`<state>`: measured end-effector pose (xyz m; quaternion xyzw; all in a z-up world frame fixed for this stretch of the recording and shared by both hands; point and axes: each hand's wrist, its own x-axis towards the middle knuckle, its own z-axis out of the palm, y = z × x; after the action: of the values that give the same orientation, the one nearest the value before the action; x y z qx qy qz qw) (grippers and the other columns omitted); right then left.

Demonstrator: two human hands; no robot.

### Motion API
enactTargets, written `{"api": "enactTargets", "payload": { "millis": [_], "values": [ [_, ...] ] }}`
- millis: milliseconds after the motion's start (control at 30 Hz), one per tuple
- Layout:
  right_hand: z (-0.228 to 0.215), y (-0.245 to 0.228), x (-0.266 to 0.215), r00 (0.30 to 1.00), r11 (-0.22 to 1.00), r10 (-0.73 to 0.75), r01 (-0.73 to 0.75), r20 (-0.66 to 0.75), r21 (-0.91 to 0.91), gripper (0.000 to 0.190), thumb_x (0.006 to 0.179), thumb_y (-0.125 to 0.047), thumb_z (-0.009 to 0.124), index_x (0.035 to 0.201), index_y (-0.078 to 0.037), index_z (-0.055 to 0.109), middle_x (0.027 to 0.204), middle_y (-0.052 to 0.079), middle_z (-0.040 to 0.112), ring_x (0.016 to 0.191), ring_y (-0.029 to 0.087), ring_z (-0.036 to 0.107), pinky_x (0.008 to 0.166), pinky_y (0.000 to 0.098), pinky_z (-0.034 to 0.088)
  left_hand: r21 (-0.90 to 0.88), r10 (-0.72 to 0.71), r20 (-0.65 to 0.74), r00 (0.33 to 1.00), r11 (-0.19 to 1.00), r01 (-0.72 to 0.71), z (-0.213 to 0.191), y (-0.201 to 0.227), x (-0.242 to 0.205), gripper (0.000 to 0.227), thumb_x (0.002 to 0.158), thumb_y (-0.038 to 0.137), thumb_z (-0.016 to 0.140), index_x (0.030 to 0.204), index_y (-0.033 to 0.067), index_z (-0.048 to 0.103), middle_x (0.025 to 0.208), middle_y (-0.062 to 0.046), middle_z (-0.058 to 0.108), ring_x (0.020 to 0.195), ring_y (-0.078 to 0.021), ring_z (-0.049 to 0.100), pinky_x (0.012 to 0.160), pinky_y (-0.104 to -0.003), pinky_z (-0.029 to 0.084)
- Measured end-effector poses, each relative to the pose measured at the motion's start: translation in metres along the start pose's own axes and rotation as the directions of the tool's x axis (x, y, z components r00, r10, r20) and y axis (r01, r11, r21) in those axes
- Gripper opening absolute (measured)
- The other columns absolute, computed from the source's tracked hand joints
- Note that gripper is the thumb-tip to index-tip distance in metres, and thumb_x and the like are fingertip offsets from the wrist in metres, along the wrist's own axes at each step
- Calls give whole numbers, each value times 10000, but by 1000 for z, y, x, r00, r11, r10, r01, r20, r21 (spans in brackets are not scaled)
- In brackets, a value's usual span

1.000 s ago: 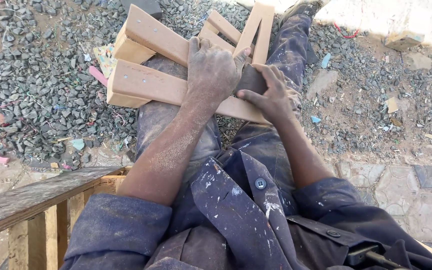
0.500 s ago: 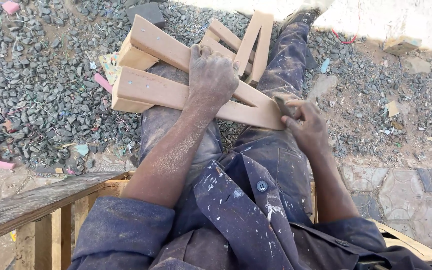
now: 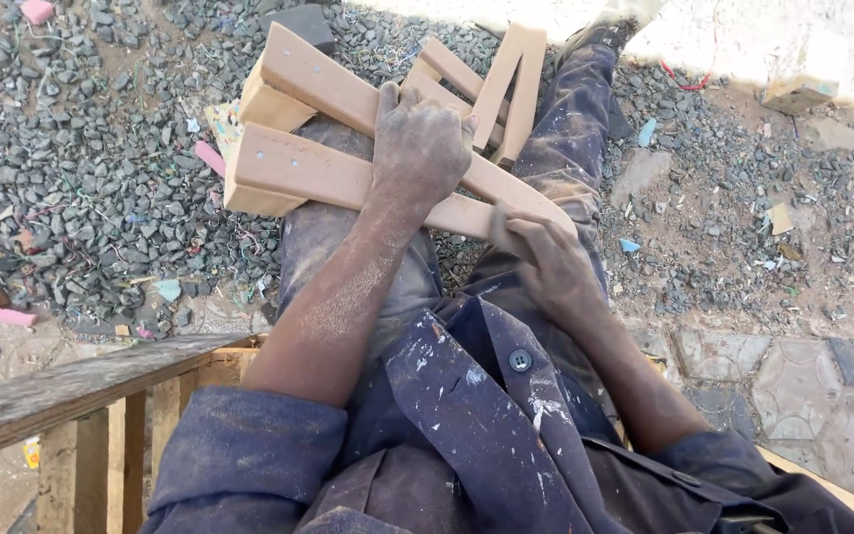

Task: Sanding wooden chair components by hand using a sanding block to smooth the surfaces.

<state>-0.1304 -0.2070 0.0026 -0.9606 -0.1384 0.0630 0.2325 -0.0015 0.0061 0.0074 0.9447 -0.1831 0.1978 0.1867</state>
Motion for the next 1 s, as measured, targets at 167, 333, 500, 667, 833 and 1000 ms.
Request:
{"api": "enactTargets", "payload": {
  "millis": [167,333,500,667,833,1000],
  "values": [
    [17,9,-4,997,992,-22,13,-70,-125,508,916,-41,413,1406,-37,548,1388,136,570,1225,287,536,1075,416,441,-9,2,-25,1000,1000,-2,11,1,2,323,944,255,651,702,64,747,645,-144,692,675,-264,544,859,-448,360],
    [14,-38,15,944,958,-260,278,-202,66,441,939,-13,461,1335,-49,650,1345,93,618,1249,242,550,1095,399,381,-10,45,-61,997,999,-45,7,2,0,263,902,192,652,679,78,734,595,-137,660,635,-252,518,847,-437,368],
    [-6,-14,0,993,997,78,-80,-87,-16,371,1035,-123,412,1339,-131,625,1348,67,672,1276,258,573,1140,452,413,-51,10,-68,998,999,-14,1,-3,-3,286,912,212,655,670,72,714,633,-140,679,693,-272,575,881,-447,364],
    [-23,-49,21,995,999,-30,33,-94,33,450,975,4,362,1315,-81,643,1309,110,689,1203,278,616,1047,428,490,-1,-35,20,999,999,35,28,3,4,213,870,190,652,739,66,763,691,-146,712,707,-261,561,898,-453,341],
    [-46,-43,31,987,993,119,-119,106,-5,488,977,4,392,1374,-163,621,1138,154,701,837,261,680,761,386,597,133,-17,50,999,991,10,25,2,3,203,858,166,599,772,71,757,722,-166,710,699,-258,549,912,-472,365],
    [-58,-77,49,990,991,76,-88,122,98,433,964,-52,428,1330,-93,656,1246,140,695,1074,284,649,939,434,509,32,-65,-11,998,997,66,32,6,7,179,826,167,652,719,70,758,694,-150,728,693,-261,577,914,-449,356]
  ]
}}
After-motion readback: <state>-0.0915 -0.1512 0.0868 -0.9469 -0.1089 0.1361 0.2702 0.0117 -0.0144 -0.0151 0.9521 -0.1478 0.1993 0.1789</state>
